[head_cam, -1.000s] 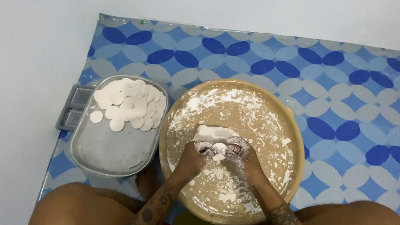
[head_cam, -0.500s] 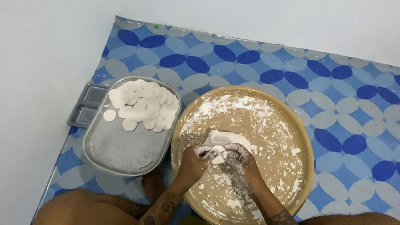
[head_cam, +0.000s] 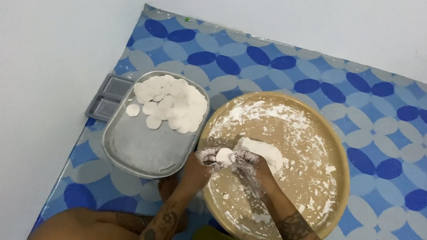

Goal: Coating small white discs with powder and arranging them in a tray

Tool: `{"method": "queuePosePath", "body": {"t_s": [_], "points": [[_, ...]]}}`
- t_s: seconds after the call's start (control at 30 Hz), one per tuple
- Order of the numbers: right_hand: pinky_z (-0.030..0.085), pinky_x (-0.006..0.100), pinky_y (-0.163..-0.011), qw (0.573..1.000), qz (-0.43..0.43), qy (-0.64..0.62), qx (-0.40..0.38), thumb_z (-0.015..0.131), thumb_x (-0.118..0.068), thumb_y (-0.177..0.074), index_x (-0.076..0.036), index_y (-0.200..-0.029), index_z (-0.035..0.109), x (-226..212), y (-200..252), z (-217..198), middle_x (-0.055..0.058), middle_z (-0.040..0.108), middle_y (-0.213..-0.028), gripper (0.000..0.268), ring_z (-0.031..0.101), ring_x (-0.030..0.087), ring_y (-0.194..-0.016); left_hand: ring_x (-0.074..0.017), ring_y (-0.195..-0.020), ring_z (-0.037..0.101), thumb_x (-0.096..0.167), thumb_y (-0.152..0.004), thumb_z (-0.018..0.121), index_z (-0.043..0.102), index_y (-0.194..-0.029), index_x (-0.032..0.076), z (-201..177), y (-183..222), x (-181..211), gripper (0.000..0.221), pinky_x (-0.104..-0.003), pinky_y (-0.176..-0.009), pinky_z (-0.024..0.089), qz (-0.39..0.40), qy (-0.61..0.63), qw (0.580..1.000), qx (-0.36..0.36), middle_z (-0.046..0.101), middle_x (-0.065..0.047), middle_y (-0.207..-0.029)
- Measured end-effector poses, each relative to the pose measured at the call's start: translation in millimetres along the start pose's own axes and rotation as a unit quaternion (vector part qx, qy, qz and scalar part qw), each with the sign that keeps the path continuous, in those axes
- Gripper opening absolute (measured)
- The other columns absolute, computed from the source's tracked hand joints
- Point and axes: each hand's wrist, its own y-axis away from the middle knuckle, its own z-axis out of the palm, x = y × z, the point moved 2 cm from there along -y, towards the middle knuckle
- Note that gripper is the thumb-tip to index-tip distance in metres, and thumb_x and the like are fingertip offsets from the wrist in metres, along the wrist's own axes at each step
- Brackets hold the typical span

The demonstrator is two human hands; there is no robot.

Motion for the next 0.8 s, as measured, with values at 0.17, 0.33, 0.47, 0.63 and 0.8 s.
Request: {"method": "queuePosePath", "body": {"t_s": [0.17, 0.33, 0.47, 0.63, 0.8], "points": [[0.057, 0.035, -0.052, 0.999, -0.048, 0.001, -0.017, 0.072, -0.003, -0.082, 0.010, -0.092, 0.072, -10, -9, 43, 0.018, 0.065, -0.070, 0.016, 0.062, 0.022, -0.062, -0.0204, -0.084, 0.072, 0.002, -0.072, 0.088, 0.073, -0.117, -0.008, -25, -17, -16, 0.049, -0.034, -0.077, 0.059, 0.045, -0.093, 0.994, -0.019, 0.078, -0.021, -0.095], [0.059, 0.035, -0.054, 1.000, -0.021, 0.002, -0.021, 0.075, -0.010, -0.086, 0.005, -0.095, 0.073, -7, -32, 76, 0.016, 0.067, -0.073, 0.017, 0.062, 0.018, -0.061, -0.0319, -0.105, 0.069, 0.004, -0.083, 0.066, 0.072, -0.120, -0.009, -39, -13, 5, 0.040, -0.047, -0.089, 0.054, 0.067, -0.232, 0.970, 0.013, 0.075, -0.027, -0.105], [0.062, 0.026, -0.059, 0.998, 0.014, 0.009, -0.057, 0.079, -0.019, -0.084, 0.003, -0.099, 0.072, 2, -60, 94, 0.011, 0.070, -0.076, 0.027, 0.068, 0.015, -0.063, -0.0274, -0.101, 0.074, 0.022, -0.085, 0.073, 0.077, -0.118, 0.004, -73, -37, -3, 0.038, -0.041, -0.090, 0.056, 0.012, -0.268, 0.959, 0.089, 0.077, -0.018, -0.108], [0.057, 0.027, -0.052, 0.990, -0.019, 0.107, -0.095, 0.079, -0.016, -0.084, 0.012, -0.098, 0.073, -3, -80, 109, 0.016, 0.066, -0.073, 0.032, 0.065, 0.014, -0.065, -0.0327, -0.099, 0.074, 0.023, -0.081, 0.075, 0.078, -0.113, 0.001, -101, -71, -18, 0.038, -0.041, -0.086, 0.057, 0.022, -0.267, 0.958, 0.103, 0.077, -0.022, -0.102], [0.056, 0.032, -0.047, 0.996, -0.012, 0.061, -0.061, 0.088, -0.010, -0.074, 0.011, -0.092, 0.075, -10, -96, 140, 0.019, 0.066, -0.067, 0.030, 0.064, 0.022, -0.057, -0.0216, -0.093, 0.070, 0.008, -0.077, 0.080, 0.072, -0.124, 0.002, -109, -69, 7, 0.048, -0.036, -0.085, 0.057, 0.045, -0.159, 0.982, 0.087, 0.078, -0.019, -0.100]]}}
